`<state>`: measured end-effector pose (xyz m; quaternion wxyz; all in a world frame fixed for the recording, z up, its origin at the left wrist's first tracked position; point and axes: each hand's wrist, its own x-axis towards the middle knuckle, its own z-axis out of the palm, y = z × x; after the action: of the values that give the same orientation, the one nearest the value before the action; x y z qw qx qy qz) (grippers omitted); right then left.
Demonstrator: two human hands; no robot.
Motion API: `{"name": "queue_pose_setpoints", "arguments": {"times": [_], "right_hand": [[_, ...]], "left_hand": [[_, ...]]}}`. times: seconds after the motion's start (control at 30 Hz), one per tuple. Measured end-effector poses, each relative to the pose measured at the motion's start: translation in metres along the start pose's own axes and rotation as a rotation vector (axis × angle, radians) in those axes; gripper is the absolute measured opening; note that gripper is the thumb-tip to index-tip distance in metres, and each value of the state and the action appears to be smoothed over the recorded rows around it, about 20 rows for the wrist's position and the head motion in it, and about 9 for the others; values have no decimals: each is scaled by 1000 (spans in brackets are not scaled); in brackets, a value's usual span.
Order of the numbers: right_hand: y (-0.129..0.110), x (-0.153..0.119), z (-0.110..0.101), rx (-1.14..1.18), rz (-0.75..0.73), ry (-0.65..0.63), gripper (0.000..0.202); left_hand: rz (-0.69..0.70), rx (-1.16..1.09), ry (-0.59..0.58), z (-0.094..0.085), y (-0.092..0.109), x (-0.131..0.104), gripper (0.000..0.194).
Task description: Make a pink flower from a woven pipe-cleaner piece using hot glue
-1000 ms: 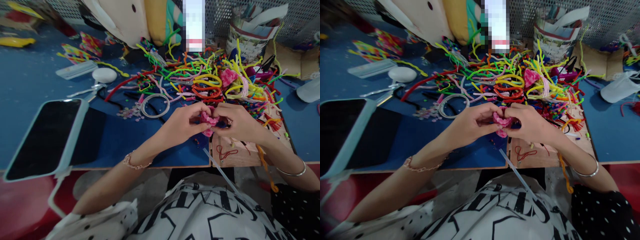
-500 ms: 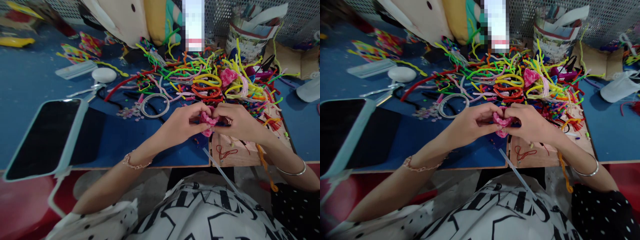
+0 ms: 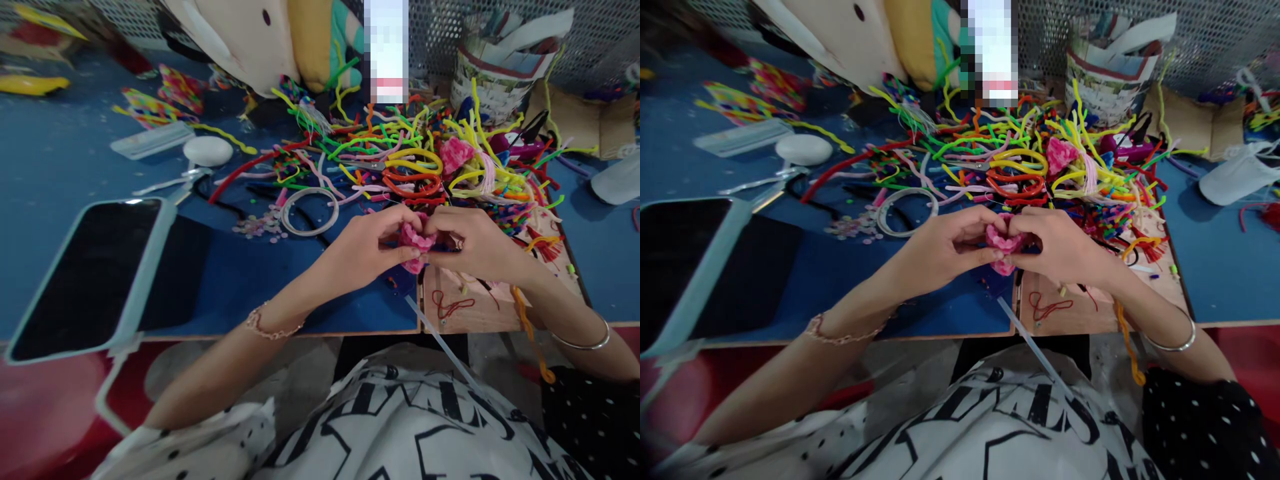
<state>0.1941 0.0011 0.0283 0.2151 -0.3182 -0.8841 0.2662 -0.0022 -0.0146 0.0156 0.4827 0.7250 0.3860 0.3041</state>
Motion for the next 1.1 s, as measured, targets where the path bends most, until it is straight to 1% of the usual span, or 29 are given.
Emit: {"name": "queue_pose_setpoints", "arguments": {"times": [0.13, 0.3, 0.5, 0.77, 0.9, 1.1], "right_hand": [[2, 1, 1, 38, -9, 0, 19], [4, 2, 0, 66, 15, -6, 17], [4, 2, -2, 57, 0, 9, 16], [7, 1, -4, 18, -17, 73, 17], [9, 1, -5, -18, -42, 102, 20], [10, 2, -4, 6, -82, 173, 28]], "left_hand": [[6, 34, 8, 1, 1, 0, 16], [-9, 73, 11, 1, 1, 1, 19], [29, 79, 5, 0, 0, 4, 18], [22, 162, 8, -3, 9, 9, 18], [48, 193, 17, -3, 13, 11, 17], [87, 289, 20, -6, 15, 15, 19]]}}
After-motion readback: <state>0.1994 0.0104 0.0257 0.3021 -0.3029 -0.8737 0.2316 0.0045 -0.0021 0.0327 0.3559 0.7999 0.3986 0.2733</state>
